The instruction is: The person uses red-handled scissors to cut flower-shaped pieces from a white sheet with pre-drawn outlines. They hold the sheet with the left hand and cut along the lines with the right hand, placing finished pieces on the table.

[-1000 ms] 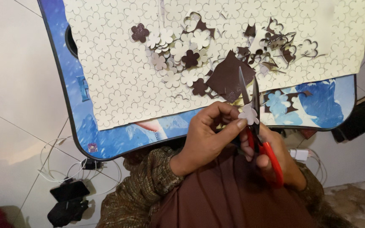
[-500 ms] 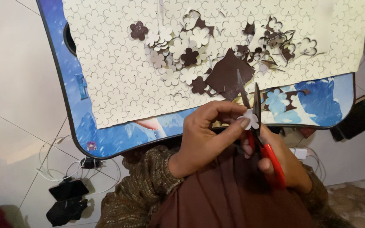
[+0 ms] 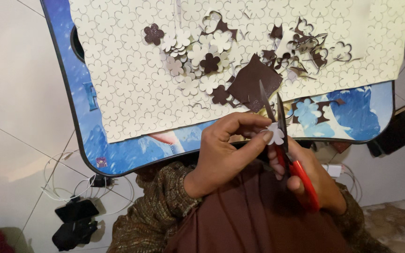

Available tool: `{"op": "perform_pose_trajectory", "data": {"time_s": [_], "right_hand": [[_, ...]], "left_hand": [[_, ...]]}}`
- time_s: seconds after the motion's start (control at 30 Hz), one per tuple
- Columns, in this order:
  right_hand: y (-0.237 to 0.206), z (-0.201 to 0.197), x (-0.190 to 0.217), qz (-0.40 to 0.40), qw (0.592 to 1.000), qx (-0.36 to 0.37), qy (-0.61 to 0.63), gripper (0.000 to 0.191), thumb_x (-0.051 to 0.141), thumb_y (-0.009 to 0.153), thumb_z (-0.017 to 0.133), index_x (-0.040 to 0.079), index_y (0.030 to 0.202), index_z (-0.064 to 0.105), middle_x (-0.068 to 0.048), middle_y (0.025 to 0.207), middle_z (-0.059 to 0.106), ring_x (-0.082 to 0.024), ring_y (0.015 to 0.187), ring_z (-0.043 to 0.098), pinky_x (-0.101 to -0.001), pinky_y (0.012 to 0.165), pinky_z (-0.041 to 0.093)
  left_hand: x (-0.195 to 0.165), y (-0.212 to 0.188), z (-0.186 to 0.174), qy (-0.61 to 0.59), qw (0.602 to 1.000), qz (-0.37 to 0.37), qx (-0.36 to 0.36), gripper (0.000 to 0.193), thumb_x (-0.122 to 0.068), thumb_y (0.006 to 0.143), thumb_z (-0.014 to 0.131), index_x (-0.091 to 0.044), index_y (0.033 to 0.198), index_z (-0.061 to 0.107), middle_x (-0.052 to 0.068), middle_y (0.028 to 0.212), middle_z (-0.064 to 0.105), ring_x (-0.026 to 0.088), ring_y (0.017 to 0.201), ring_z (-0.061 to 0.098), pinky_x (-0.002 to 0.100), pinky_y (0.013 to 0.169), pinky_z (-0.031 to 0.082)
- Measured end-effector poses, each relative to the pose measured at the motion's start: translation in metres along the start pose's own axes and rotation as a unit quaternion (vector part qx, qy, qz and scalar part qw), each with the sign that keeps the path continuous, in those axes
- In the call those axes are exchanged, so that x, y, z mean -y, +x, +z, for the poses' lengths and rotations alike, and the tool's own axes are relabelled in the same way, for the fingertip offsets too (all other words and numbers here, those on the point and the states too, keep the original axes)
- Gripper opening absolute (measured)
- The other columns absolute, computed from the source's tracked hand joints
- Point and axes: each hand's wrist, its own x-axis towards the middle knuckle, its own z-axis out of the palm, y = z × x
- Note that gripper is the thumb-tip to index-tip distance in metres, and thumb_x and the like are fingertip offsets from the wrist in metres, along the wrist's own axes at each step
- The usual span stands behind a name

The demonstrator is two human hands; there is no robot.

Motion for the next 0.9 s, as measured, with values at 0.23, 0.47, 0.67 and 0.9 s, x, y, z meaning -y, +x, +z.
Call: {"op": "perform_pose_trajectory", "data": {"time_s": [0.23,0.47,0.67,0.9], "right_hand": [[-0.0009,-0.0003,-0.0010,0.006,1.000,0.009,0.002,0.116,0.101,0.065,0.042,-0.002,0.117,0.055,-0.001,0.076,0.052,-0.010,0.063,0.051,-0.0269,0.053,0.046],[0.0003,-0.0006,-0.0045,0.009,1.000,0.013,0.002,0.112,0.101,0.065,0.043,0.001,0.114,0.056,0.000,0.072,0.051,-0.009,0.060,0.050,-0.0260,0.050,0.045],[-0.0015,-0.0010,-0.0056,0.013,0.999,0.020,0.023,0.103,0.098,0.070,0.046,0.001,0.104,0.057,0.000,0.069,0.049,-0.009,0.058,0.046,-0.0269,0.050,0.040],[-0.0010,-0.0035,-0.0067,0.013,1.000,0.026,-0.003,0.102,0.099,0.070,0.044,0.003,0.104,0.057,0.000,0.066,0.052,-0.009,0.057,0.049,-0.0258,0.049,0.042]], "left_hand": [[0.0034,-0.0026,-0.0020,-0.028,0.999,-0.014,-0.027,0.021,-0.009,0.101,0.074,-0.002,0.120,0.071,0.005,0.110,0.073,0.008,0.097,0.070,0.023,0.086,0.061],[0.0030,-0.0007,-0.0047,0.009,0.999,-0.005,-0.042,0.022,-0.009,0.100,0.075,-0.003,0.120,0.071,0.004,0.107,0.074,0.007,0.094,0.070,0.021,0.082,0.059],[0.0056,0.0007,-0.0060,-0.013,0.999,0.000,-0.042,0.023,-0.009,0.100,0.073,-0.003,0.122,0.069,0.004,0.110,0.074,0.007,0.098,0.072,0.021,0.085,0.061],[0.0087,-0.0003,-0.0081,-0.018,0.998,0.004,-0.055,0.025,-0.005,0.100,0.073,0.000,0.124,0.069,0.006,0.111,0.073,0.008,0.100,0.070,0.022,0.088,0.060]]}}
